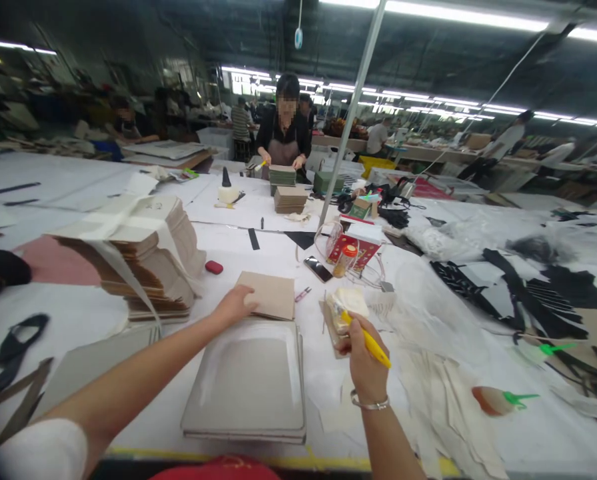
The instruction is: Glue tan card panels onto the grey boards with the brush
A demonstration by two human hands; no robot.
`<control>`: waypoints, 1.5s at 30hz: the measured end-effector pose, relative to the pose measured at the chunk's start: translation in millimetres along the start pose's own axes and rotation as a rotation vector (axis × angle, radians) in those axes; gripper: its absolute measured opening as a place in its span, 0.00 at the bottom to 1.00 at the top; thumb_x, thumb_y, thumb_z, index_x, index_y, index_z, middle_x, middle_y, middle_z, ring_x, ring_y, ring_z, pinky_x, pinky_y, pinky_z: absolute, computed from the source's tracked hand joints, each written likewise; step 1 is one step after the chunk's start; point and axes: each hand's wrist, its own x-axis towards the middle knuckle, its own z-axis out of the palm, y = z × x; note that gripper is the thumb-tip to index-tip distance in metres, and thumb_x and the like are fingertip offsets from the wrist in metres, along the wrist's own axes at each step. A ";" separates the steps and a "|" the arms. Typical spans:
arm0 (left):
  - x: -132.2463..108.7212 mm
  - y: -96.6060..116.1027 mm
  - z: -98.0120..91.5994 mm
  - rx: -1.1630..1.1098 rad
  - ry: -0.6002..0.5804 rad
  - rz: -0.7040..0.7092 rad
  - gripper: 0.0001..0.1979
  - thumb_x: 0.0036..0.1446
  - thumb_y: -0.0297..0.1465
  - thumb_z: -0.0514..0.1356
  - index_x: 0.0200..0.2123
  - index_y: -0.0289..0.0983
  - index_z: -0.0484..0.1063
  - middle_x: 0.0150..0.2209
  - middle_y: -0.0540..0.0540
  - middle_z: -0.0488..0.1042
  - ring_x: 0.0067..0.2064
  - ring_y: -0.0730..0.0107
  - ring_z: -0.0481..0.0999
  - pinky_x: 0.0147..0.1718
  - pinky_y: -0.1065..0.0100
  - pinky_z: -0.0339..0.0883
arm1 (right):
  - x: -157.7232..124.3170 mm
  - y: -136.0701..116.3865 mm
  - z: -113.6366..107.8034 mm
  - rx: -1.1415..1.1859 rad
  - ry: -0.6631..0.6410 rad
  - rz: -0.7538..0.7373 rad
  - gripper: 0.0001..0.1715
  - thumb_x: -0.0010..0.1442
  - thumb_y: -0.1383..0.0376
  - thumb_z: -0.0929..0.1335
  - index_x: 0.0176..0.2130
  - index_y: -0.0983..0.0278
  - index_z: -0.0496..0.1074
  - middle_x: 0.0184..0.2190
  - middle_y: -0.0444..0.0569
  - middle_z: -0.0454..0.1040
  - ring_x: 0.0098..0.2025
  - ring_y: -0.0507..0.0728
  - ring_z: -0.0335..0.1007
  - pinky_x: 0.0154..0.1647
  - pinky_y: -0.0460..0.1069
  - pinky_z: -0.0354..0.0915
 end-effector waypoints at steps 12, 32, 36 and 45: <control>78.0 -77.4 2.3 0.224 -0.252 -0.389 0.28 0.39 0.34 0.62 0.46 0.31 0.60 0.42 0.36 0.72 0.43 0.57 0.72 0.36 0.67 0.65 | -11.5 24.5 -34.1 -0.080 0.109 0.045 0.30 0.54 0.50 0.64 0.51 0.65 0.64 0.29 0.51 0.75 0.21 0.54 0.71 0.17 0.46 0.68; 51.5 -51.2 14.1 0.329 -0.185 0.075 0.39 0.39 0.44 0.63 0.55 0.41 0.54 0.60 0.40 0.51 0.59 0.52 0.50 0.54 0.57 0.51 | 0.4 28.5 3.0 -0.030 -0.042 -0.013 0.25 0.55 0.51 0.63 0.46 0.65 0.66 0.27 0.48 0.73 0.20 0.50 0.70 0.18 0.44 0.67; 61.2 -31.1 29.2 0.399 -0.350 0.339 0.33 0.37 0.37 0.66 0.49 0.37 0.61 0.52 0.36 0.61 0.53 0.51 0.60 0.49 0.57 0.56 | -0.3 31.2 1.0 -0.032 -0.033 -0.036 0.24 0.55 0.50 0.63 0.44 0.64 0.67 0.27 0.47 0.73 0.20 0.50 0.70 0.18 0.44 0.67; 66.1 -31.7 14.2 0.340 -0.404 0.400 0.16 0.35 0.32 0.65 0.32 0.36 0.70 0.35 0.44 0.70 0.38 0.61 0.70 0.38 0.67 0.62 | 0.2 37.4 -19.1 -0.024 0.010 -0.011 0.25 0.55 0.51 0.63 0.45 0.65 0.66 0.26 0.48 0.73 0.20 0.51 0.69 0.18 0.45 0.67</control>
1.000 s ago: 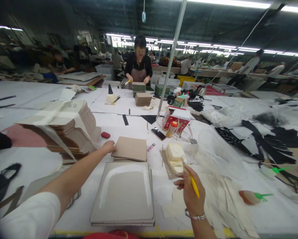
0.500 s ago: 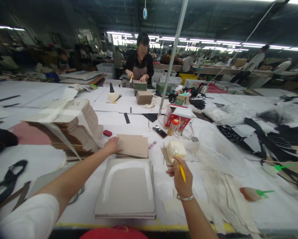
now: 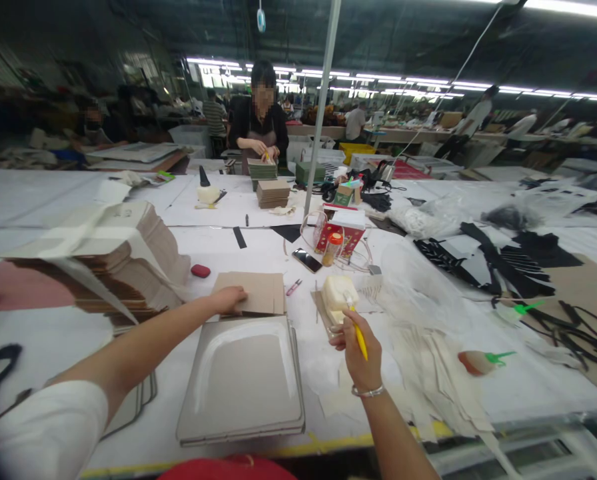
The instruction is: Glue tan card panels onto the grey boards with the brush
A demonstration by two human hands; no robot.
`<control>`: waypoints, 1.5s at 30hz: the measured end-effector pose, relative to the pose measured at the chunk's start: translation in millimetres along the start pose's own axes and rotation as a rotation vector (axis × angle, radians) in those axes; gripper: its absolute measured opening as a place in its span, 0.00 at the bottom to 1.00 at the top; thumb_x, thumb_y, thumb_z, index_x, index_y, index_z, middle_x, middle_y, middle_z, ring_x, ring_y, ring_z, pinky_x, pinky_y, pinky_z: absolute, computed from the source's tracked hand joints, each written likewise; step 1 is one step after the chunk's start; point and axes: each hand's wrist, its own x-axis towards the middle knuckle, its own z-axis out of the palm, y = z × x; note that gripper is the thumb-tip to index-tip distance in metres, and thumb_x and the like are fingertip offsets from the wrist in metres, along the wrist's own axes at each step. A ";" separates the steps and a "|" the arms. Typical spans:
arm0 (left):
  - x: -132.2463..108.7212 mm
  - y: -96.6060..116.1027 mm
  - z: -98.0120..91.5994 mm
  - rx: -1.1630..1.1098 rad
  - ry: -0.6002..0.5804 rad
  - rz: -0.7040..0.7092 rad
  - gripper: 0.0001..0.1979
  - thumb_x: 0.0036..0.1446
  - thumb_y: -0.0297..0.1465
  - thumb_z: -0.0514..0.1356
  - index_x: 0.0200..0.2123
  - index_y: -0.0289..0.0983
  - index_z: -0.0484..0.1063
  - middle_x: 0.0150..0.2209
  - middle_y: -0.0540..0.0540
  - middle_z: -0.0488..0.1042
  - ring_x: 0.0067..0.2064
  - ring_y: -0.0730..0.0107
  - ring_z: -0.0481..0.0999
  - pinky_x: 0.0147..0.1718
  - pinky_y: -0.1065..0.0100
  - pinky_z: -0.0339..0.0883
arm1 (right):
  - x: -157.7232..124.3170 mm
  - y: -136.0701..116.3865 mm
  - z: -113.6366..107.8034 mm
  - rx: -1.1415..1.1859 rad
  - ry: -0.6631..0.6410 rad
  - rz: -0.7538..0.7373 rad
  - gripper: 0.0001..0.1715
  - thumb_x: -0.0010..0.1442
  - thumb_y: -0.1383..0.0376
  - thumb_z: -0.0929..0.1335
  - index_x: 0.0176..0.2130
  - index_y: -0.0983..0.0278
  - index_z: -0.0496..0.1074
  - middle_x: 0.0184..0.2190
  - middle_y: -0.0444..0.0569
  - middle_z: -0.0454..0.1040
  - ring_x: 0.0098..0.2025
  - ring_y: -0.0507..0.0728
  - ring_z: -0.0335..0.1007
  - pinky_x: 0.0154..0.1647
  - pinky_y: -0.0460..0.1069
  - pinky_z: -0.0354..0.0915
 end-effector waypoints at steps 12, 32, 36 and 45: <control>-72.9 51.3 -85.5 -1.353 1.099 -0.281 0.12 0.41 0.28 0.59 0.34 0.36 0.66 0.32 0.49 0.72 0.34 0.70 0.71 0.34 0.67 0.64 | 0.8 -21.3 45.6 -0.106 -0.155 -0.198 0.14 0.55 0.56 0.64 0.38 0.62 0.63 0.30 0.44 0.68 0.27 0.50 0.69 0.27 0.46 0.67; -208.8 121.6 32.2 -1.230 0.513 -0.575 0.17 0.50 0.44 0.53 0.24 0.35 0.67 0.17 0.54 0.63 0.20 0.77 0.62 0.17 0.75 0.58 | -51.4 13.5 23.0 -0.503 -0.289 -0.300 0.10 0.59 0.58 0.60 0.37 0.62 0.59 0.25 0.43 0.66 0.22 0.51 0.63 0.23 0.45 0.57; -222.4 118.2 55.6 -0.939 0.450 -0.603 0.20 0.52 0.44 0.50 0.17 0.36 0.62 0.16 0.54 0.60 0.21 0.76 0.60 0.20 0.74 0.52 | -58.3 33.7 29.9 -0.597 -0.455 -0.330 0.12 0.59 0.56 0.59 0.37 0.62 0.60 0.27 0.45 0.69 0.24 0.52 0.66 0.24 0.45 0.58; -218.9 88.4 66.7 -0.871 0.445 -0.685 0.20 0.49 0.46 0.52 0.16 0.36 0.61 0.16 0.54 0.59 0.22 0.74 0.59 0.23 0.72 0.50 | -54.3 43.2 57.1 -0.700 -0.530 -0.371 0.13 0.60 0.56 0.57 0.38 0.63 0.60 0.28 0.48 0.72 0.25 0.55 0.68 0.25 0.47 0.59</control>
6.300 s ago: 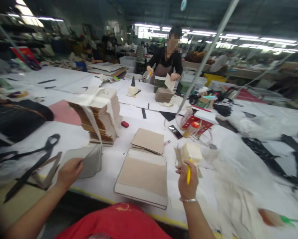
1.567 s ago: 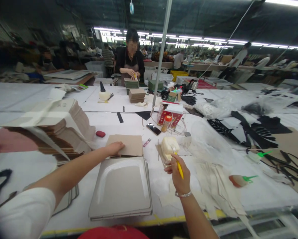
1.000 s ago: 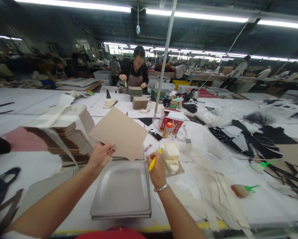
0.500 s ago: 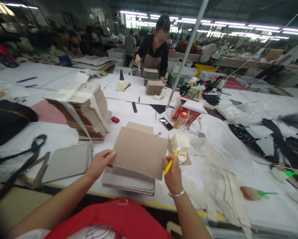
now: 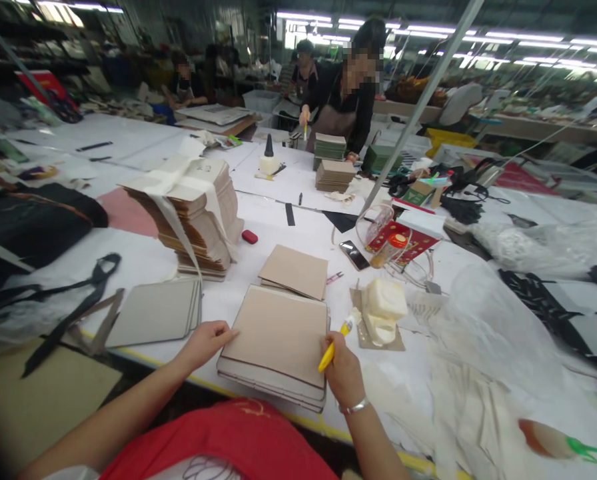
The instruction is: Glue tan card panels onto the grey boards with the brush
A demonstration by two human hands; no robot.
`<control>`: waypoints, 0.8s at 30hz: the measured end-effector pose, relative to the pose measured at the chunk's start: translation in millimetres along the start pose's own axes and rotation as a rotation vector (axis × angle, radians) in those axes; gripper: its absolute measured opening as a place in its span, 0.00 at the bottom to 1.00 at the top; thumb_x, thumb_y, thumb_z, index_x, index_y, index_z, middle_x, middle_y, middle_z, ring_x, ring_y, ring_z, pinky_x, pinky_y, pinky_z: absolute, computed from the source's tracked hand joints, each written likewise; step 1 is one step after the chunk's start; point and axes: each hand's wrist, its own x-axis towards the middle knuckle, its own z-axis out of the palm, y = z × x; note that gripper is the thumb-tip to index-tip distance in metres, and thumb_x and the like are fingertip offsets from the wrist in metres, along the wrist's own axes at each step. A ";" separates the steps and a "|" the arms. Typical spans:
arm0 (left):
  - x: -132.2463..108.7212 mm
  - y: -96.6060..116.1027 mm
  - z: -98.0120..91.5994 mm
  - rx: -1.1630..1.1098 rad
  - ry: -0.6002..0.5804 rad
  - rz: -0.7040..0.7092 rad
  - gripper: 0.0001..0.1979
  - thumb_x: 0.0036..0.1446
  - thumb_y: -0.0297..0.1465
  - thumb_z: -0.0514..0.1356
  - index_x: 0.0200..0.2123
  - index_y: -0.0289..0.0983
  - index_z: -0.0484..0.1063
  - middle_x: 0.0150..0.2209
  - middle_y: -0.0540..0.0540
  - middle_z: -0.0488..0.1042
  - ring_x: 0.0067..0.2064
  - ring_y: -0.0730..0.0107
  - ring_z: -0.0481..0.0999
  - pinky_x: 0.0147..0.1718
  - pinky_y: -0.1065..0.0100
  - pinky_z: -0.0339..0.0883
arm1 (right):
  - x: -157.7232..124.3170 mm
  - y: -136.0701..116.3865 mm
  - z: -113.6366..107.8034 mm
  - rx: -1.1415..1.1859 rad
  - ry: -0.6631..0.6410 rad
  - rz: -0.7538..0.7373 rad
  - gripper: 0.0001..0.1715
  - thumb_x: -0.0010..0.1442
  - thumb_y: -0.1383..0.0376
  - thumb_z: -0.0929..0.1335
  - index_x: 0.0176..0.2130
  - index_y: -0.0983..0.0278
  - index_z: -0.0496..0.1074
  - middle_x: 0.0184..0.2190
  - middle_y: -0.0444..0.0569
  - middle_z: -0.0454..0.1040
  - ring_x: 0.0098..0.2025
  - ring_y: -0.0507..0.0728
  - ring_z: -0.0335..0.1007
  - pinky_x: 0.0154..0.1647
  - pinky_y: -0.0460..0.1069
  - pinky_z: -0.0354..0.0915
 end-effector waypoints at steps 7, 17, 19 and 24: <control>8.7 -8.3 2.0 -0.044 0.008 -0.014 0.18 0.47 0.43 0.53 0.17 0.36 0.62 0.17 0.54 0.59 0.23 0.74 0.59 0.23 0.73 0.50 | 8.0 -2.5 8.1 -0.046 -0.025 0.074 0.16 0.60 0.55 0.56 0.40 0.64 0.61 0.24 0.48 0.70 0.24 0.56 0.67 0.23 0.47 0.56; 14.3 -8.6 3.4 -0.042 -0.030 -0.050 0.18 0.47 0.44 0.54 0.16 0.36 0.61 0.16 0.54 0.59 0.22 0.75 0.58 0.22 0.73 0.49 | 11.1 -1.9 9.3 -0.036 -0.020 0.093 0.14 0.59 0.57 0.56 0.38 0.63 0.61 0.21 0.44 0.67 0.21 0.53 0.64 0.22 0.45 0.53; 14.8 -6.9 3.5 -0.042 -0.040 -0.052 0.19 0.46 0.44 0.55 0.16 0.36 0.60 0.16 0.55 0.58 0.22 0.75 0.57 0.22 0.73 0.49 | 11.1 -1.0 8.9 -0.019 -0.020 0.099 0.14 0.59 0.56 0.57 0.38 0.63 0.61 0.20 0.43 0.66 0.21 0.53 0.64 0.21 0.45 0.53; 14.3 -1.3 4.5 -0.047 -0.063 -0.075 0.21 0.44 0.48 0.55 0.15 0.36 0.60 0.15 0.55 0.56 0.22 0.75 0.55 0.22 0.74 0.47 | 11.0 -2.9 4.8 0.013 -0.043 0.118 0.12 0.59 0.58 0.57 0.38 0.63 0.60 0.19 0.42 0.65 0.20 0.53 0.63 0.21 0.45 0.52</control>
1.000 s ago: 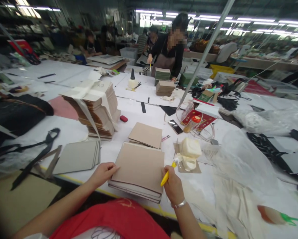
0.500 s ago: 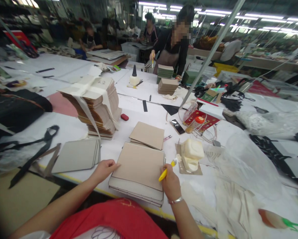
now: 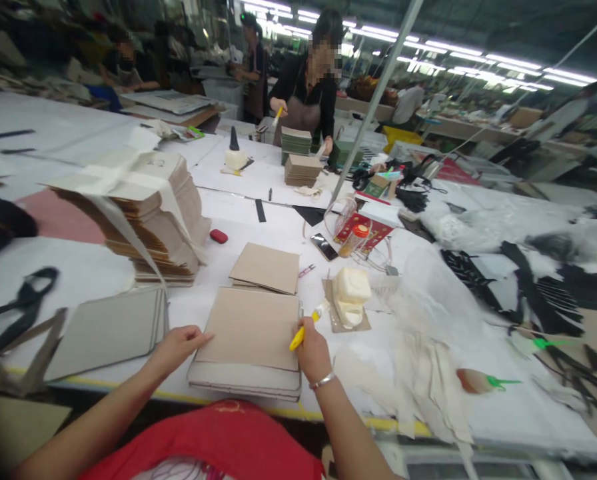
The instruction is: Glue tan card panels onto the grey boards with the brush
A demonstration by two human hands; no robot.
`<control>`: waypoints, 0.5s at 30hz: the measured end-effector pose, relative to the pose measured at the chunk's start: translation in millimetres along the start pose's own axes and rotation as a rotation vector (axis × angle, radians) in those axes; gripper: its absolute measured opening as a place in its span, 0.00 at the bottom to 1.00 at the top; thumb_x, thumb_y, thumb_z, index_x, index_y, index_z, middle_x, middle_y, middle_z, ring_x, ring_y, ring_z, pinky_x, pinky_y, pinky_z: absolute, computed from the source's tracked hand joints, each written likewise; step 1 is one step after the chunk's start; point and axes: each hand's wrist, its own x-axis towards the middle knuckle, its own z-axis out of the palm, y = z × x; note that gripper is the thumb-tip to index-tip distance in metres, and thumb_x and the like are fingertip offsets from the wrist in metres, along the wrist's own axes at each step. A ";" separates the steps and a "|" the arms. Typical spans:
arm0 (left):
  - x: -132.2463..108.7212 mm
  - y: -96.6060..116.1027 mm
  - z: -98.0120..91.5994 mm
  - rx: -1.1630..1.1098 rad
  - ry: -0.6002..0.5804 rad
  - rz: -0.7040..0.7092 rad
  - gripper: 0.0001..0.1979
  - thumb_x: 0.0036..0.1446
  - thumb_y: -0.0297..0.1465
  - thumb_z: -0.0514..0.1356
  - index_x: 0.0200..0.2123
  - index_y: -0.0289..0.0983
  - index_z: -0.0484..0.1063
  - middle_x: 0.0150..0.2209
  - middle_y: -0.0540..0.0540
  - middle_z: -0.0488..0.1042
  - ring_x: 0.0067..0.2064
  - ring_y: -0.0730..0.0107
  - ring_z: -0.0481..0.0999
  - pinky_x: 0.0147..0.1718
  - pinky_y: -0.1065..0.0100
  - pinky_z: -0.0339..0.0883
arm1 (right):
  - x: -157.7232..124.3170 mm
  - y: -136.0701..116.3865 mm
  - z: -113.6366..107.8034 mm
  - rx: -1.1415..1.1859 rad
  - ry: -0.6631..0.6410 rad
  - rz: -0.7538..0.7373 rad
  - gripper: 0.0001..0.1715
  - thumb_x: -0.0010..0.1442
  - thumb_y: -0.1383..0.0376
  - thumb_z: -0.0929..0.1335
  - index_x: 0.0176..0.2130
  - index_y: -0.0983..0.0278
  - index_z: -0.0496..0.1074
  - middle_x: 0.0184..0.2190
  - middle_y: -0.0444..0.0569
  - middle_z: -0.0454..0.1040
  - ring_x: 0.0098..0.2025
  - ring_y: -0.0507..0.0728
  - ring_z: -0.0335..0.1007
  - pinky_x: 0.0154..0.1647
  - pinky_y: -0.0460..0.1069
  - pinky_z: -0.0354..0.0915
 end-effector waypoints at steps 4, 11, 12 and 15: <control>0.9 -1.1 1.3 -0.032 -0.028 -0.024 0.22 0.42 0.49 0.56 0.15 0.36 0.61 0.15 0.55 0.56 0.21 0.75 0.55 0.22 0.74 0.47 | 0.7 -2.1 -2.8 -0.008 -0.019 -0.005 0.09 0.59 0.61 0.57 0.38 0.63 0.61 0.20 0.42 0.66 0.21 0.52 0.63 0.21 0.45 0.51; 3.3 -5.2 1.4 0.001 -0.040 -0.009 0.21 0.43 0.48 0.56 0.15 0.36 0.59 0.15 0.55 0.55 0.21 0.76 0.54 0.21 0.74 0.47 | 1.2 -3.4 -4.1 -0.061 -0.043 0.011 0.08 0.59 0.62 0.58 0.38 0.63 0.60 0.20 0.43 0.66 0.21 0.52 0.63 0.22 0.45 0.50; 3.8 -5.1 1.0 0.016 -0.030 -0.004 0.21 0.43 0.48 0.56 0.15 0.36 0.59 0.15 0.55 0.55 0.21 0.76 0.55 0.21 0.74 0.47 | 1.7 -3.8 -4.1 -0.076 -0.051 0.007 0.08 0.59 0.63 0.58 0.38 0.63 0.61 0.21 0.43 0.66 0.22 0.52 0.63 0.22 0.45 0.49; 4.6 -3.8 -0.9 0.063 -0.001 0.023 0.21 0.43 0.46 0.56 0.14 0.36 0.60 0.14 0.55 0.56 0.21 0.75 0.55 0.21 0.73 0.47 | 2.9 -6.1 -4.1 -0.131 -0.081 -0.005 0.09 0.59 0.63 0.58 0.39 0.63 0.61 0.21 0.44 0.66 0.22 0.52 0.62 0.22 0.45 0.48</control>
